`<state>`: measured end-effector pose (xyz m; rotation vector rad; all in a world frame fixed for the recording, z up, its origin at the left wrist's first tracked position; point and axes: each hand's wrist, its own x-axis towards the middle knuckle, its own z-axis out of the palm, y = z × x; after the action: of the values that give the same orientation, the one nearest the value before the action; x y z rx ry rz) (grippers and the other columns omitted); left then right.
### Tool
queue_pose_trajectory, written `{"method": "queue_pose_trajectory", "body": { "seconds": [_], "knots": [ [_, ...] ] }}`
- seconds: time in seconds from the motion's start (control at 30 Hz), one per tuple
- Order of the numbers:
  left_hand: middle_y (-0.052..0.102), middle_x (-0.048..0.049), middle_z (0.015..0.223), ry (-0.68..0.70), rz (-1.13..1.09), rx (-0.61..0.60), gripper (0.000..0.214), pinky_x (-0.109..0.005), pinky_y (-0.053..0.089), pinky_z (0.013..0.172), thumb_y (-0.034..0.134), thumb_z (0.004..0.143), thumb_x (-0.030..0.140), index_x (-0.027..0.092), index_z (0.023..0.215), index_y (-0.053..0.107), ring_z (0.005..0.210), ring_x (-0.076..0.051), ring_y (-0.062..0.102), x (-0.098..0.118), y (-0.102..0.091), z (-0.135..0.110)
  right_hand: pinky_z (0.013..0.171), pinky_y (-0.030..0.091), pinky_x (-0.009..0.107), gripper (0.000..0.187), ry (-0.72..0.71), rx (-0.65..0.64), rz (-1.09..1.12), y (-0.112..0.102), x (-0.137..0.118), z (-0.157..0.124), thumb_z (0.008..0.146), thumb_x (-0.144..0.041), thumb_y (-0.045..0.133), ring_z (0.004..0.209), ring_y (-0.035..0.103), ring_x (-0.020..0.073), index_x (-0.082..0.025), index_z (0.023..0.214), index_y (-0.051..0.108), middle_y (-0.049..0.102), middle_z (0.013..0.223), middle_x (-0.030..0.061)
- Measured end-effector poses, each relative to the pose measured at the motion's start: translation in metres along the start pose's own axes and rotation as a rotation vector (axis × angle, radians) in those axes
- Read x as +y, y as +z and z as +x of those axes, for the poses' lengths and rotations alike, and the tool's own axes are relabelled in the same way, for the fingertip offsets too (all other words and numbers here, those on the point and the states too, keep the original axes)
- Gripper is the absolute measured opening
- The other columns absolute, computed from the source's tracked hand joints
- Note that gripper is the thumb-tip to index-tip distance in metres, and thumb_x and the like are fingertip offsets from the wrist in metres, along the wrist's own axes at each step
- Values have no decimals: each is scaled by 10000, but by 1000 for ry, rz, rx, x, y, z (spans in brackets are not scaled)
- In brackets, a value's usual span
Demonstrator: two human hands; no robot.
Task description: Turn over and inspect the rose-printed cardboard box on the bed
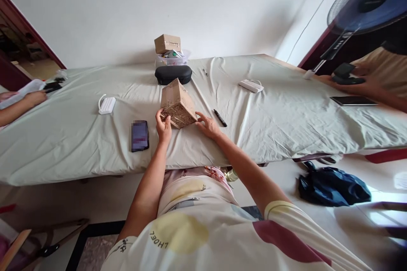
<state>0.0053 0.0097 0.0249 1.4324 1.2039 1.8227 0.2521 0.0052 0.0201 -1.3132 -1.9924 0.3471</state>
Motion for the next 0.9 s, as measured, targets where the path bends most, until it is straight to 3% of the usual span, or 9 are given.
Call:
{"method": "queue_pose_trajectory", "body": {
  "seconds": [0.07,0.13,0.23,0.33,0.47,0.73,0.9],
  "knots": [
    [677,-146,1277,-89,-85,-26,708,-328,630,816,631,883,704,218,1375,478,1093,-225,714,-3,3,-2,963,561,424,663,35,88,95,-4,0,-1,996,-627,483,986,731,265,-214,1513,537,791,1115,104],
    [692,-116,1174,-138,-139,-78,685,-320,630,747,654,861,708,223,1314,485,1003,-207,717,-6,6,-4,936,568,414,705,55,181,173,-8,0,-2,985,-685,458,977,727,252,-213,1504,535,784,1125,109],
    [704,-101,1097,-117,-24,-114,515,-390,616,879,665,885,637,217,1161,548,1015,-226,712,-8,7,-7,944,567,407,783,54,267,253,-13,-1,-4,945,-777,443,1064,717,253,-206,1473,537,757,1200,136],
    [706,-124,1122,-36,228,-122,322,-462,512,1092,687,900,517,222,988,593,1178,-284,670,-7,2,-8,872,586,379,804,86,280,312,-12,-2,-4,921,-821,406,998,726,234,-191,1400,554,740,1216,152],
    [721,-135,1095,-13,347,-208,229,-470,503,1071,665,924,434,218,977,610,1148,-310,683,-4,0,-10,789,594,353,650,129,291,255,-10,-2,-2,929,-756,449,861,714,207,-204,1228,619,733,1166,131],
    [746,-125,1053,-69,385,-217,286,-436,537,964,654,948,470,216,1066,599,1040,-309,721,-8,1,-7,810,583,367,350,153,148,144,-8,-1,0,895,-502,636,856,715,207,-237,1120,598,739,1127,79],
    [749,-124,1050,-79,380,-217,294,-421,532,968,649,952,493,221,1054,607,1069,-309,719,-10,1,-6,936,551,419,315,156,13,-105,-4,6,1,831,-358,725,1040,689,268,-239,1077,567,751,1071,82]
  ]
}}
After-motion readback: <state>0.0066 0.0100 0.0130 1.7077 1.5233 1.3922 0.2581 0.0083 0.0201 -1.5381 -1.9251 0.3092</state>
